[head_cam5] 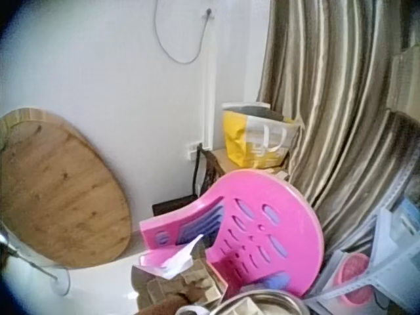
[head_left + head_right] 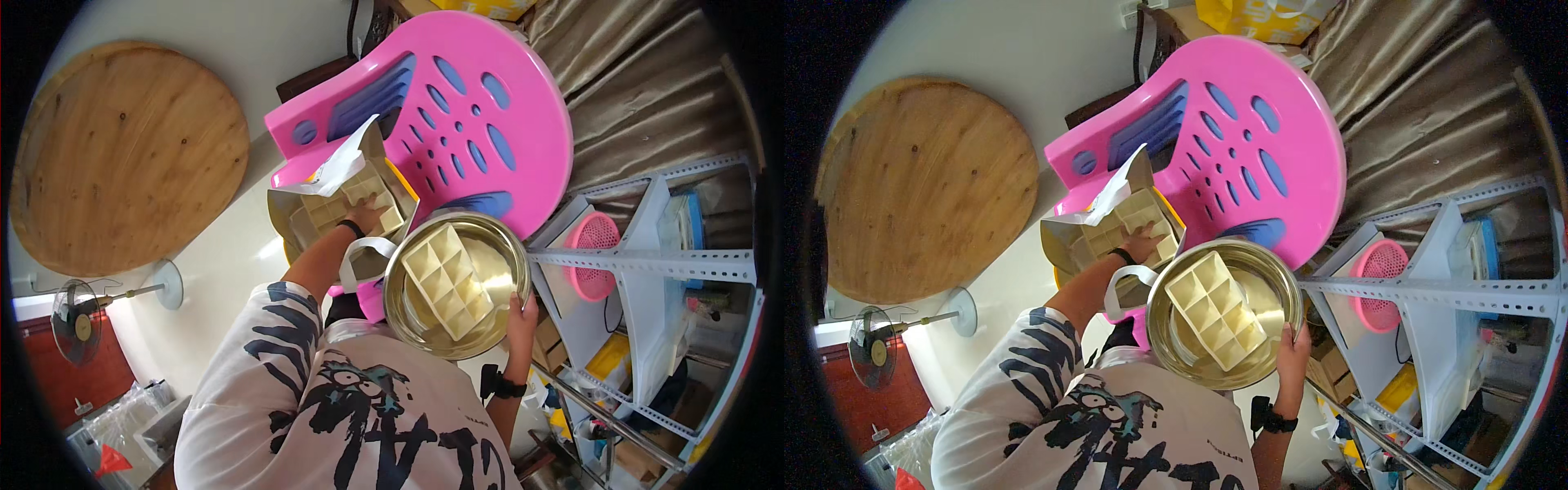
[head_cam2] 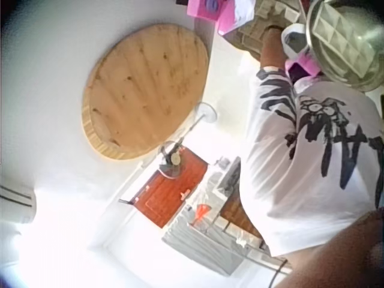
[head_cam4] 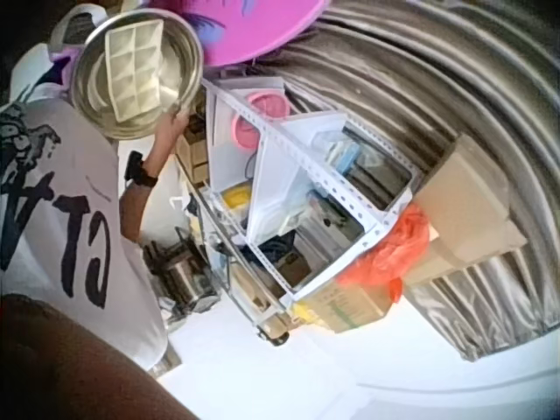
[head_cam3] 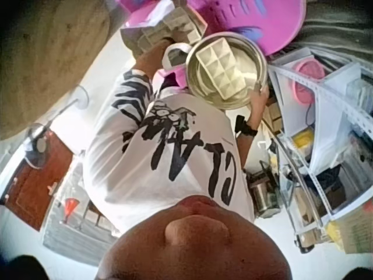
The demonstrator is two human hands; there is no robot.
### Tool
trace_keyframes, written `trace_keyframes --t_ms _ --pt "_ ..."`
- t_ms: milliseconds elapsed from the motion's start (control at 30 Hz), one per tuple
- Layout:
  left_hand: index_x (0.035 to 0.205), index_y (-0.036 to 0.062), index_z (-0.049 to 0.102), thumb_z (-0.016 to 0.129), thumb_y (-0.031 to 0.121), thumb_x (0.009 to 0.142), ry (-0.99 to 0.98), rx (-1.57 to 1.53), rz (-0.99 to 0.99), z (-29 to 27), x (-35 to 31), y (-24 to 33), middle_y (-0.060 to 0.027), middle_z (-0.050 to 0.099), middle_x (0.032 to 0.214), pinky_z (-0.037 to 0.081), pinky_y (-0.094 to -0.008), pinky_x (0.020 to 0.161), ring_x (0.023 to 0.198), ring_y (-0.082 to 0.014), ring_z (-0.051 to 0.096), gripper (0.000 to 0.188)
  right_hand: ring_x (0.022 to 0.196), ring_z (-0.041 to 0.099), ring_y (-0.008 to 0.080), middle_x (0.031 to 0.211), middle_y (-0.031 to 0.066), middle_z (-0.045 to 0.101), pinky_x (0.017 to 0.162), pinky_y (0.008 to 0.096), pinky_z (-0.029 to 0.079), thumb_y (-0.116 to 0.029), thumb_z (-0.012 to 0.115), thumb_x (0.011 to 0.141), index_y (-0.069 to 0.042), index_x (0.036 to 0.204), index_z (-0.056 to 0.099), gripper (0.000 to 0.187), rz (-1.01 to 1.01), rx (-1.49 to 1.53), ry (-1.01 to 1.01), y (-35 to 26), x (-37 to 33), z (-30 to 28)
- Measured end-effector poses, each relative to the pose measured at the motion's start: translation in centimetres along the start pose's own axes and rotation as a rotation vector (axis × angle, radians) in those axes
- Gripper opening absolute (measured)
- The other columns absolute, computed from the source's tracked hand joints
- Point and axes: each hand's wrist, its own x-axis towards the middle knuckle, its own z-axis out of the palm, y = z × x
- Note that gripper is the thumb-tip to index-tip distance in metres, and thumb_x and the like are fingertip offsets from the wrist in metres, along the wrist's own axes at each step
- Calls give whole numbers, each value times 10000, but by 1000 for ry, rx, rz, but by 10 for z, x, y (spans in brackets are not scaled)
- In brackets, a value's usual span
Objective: The recorder organizes plastic ice cube trays and a metal bowl, moving them from a workspace to storage shelves and then walking to a table to handle water bottles.
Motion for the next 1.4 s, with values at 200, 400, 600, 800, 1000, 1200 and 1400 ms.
trace_keyframes --t_ms 200,400,600,800,1000,1200,1400 --pt "1468 369 352 510 159 894 -1 29 -36 4 11 3 -103 152 1595 136 -822 997 1404 -367 301 631 1028 610 255 1139 174 644 942 353 439 -120 514 964 23 1257 540 327 29 -66 53 -16 1 3" --pt "1470 397 340 503 147 890 6 3 -40 6 17 -2 -103 103 1608 114 -836 980 1436 -367 241 653 1028 610 252 1153 170 643 943 353 437 -118 509 969 19 1274 532 335 31 -50 39 -28 1 4" --pt "1017 -29 681 500 207 834 -266 -273 56 -83 16 -11 -160 702 964 527 -428 686 816 -290 679 349 1018 621 282 1120 180 650 922 363 449 -141 520 968 5 1259 540 326 -26 -78 1 -13 1 0" --pt "1031 -17 589 555 184 920 238 -302 254 -242 -158 96 -212 639 928 498 -434 732 855 -350 648 232 985 638 327 1074 197 659 876 389 471 -158 533 959 -24 1231 556 305 18 -76 -9 8 -3 -5" --pt "1254 0 516 766 303 749 431 182 711 -161 -193 202 -192 559 1201 367 -440 1060 1182 -320 534 640 960 631 377 1045 234 648 847 409 473 -164 518 962 -11 1196 551 281 -62 -141 -82 -3 3 -12" --pt "1197 -22 538 694 203 719 277 459 610 -137 -141 227 -149 580 1153 414 -412 951 1090 -280 562 550 931 621 405 986 238 649 820 423 474 -192 524 968 16 1146 552 275 -105 -121 -124 -7 6 -17" --pt "1124 -17 537 740 194 677 413 2 599 -215 -215 231 -188 585 1066 466 -409 869 1036 -344 579 535 927 620 197 1074 126 678 835 351 484 -146 570 942 -27 1229 560 311 27 571 -206 72 20 -7"
